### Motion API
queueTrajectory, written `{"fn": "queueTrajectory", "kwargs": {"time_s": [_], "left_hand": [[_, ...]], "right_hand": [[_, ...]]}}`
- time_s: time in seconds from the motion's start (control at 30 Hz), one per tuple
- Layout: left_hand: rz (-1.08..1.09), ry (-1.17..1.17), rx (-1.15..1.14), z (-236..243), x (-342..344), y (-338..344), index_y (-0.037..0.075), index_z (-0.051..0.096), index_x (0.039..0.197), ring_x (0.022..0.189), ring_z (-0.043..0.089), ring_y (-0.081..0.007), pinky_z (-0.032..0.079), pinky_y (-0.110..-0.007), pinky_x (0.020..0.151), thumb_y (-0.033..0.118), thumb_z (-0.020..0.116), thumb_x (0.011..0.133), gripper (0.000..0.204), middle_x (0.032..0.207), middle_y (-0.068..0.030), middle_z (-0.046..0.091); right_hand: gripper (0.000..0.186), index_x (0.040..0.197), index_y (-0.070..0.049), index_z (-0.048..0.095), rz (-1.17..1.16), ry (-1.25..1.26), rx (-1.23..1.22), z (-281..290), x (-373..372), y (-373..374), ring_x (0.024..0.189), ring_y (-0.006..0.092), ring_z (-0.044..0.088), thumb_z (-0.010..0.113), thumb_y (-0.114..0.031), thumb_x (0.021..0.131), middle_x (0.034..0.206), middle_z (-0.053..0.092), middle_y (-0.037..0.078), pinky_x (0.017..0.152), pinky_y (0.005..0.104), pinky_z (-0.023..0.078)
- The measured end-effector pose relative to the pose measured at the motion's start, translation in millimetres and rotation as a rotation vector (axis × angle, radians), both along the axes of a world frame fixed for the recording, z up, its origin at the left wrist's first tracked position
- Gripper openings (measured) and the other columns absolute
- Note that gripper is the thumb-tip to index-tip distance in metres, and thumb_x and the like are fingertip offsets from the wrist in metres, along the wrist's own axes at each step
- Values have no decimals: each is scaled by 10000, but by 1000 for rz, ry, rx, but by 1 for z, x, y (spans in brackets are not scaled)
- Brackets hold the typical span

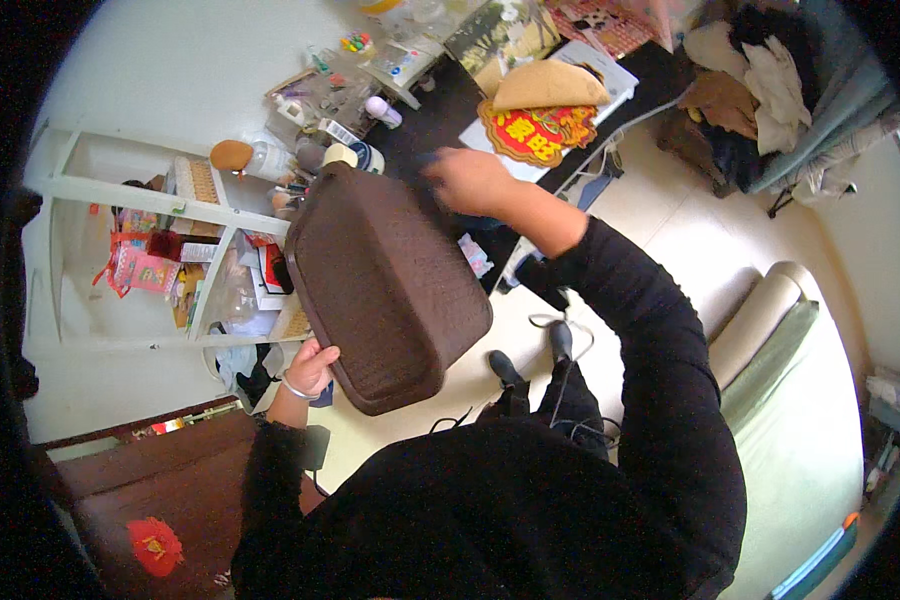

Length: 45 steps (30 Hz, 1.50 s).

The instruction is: The person wipes a white shelving unit and its contents with a blue cloth. They remove items such as a basket, a decorative cutout, and a tray, wipe them, and place them back on the shelf. The person also wipes the shelf surfaces and handles various small items.

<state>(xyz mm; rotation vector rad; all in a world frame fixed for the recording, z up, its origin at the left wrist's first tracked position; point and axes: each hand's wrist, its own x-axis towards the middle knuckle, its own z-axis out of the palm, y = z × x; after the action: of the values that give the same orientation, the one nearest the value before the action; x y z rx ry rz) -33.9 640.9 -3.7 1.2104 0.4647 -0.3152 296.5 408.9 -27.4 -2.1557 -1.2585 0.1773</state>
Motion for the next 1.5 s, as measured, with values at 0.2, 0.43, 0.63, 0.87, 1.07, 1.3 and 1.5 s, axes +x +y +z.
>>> {"fn": "queueTrajectory", "kwargs": {"time_s": [0.2, 0.43, 0.63, 0.87, 1.07, 1.3, 1.5], "left_hand": [[56, 215, 186, -17, 52, -10, -30, 502, 1186, 939, 598, -195, 502, -346, 770, 168, 611, 859, 397, 1121, -77, 591], [225, 285, 389, -50, 132, -28, -83, 486, 1128, 994, 579, -270, 547, -425, 731, 288, 714, 759, 571, 1090, -153, 576], [215, 145, 36, -64, 163, -13, -7, 479, 1233, 1061, 554, -302, 489, -473, 841, 384, 586, 871, 544, 1183, -120, 559], [326, -16, 238, -17, 106, -55, 140, 525, 1172, 903, 558, -236, 472, -450, 693, 528, 448, 886, 488, 1138, -65, 565], [175, -432, -852, 49, 26, -58, 183, 425, 1308, 1125, 525, -333, 429, -581, 894, 692, 366, 826, 703, 1296, -99, 494], [300, -217, -529, 14, -28, 24, 188, 465, 1233, 1146, 507, -252, 409, -558, 921, 564, 465, 874, 520, 1149, -86, 585], [8, -412, 484, 70, -81, 153, 50, 333, 1349, 974, 587, -198, 484, -362, 821, 379, 637, 844, 675, 1120, -104, 606]], "right_hand": [[324, 1003, -54, 658, -116, 425, -69, -66, 14, -91, 815, 274, 643, 617, -261, 757, 922, 664, 174, 779, 347, 490], [189, 898, -2, 640, -316, 721, -8, -60, -18, -155, 712, 113, 527, 611, -170, 817, 774, 591, -4, 653, 290, 461], [245, 1009, -4, 611, -63, 1073, 161, 1, -37, -151, 768, 137, 574, 649, -92, 783, 873, 619, 43, 724, 269, 472], [651, 1316, -22, 385, 377, 1139, 569, 94, -92, -37, 1099, 190, 491, 673, -178, 755, 1209, 514, 91, 969, 316, 369], [457, 1122, -43, 531, 592, -177, 555, 119, -163, 70, 1108, 377, 482, 588, -19, 669, 1176, 526, 172, 959, 427, 386], [673, 1142, -69, 492, 590, -81, 240, 82, -221, 129, 1165, 421, 422, 820, -184, 565, 1301, 419, 167, 974, 452, 371], [563, 1190, -105, 509, 107, -213, -180, -8, -193, 196, 1214, 411, 375, 723, -124, 671, 1324, 403, 132, 999, 455, 349]]}}
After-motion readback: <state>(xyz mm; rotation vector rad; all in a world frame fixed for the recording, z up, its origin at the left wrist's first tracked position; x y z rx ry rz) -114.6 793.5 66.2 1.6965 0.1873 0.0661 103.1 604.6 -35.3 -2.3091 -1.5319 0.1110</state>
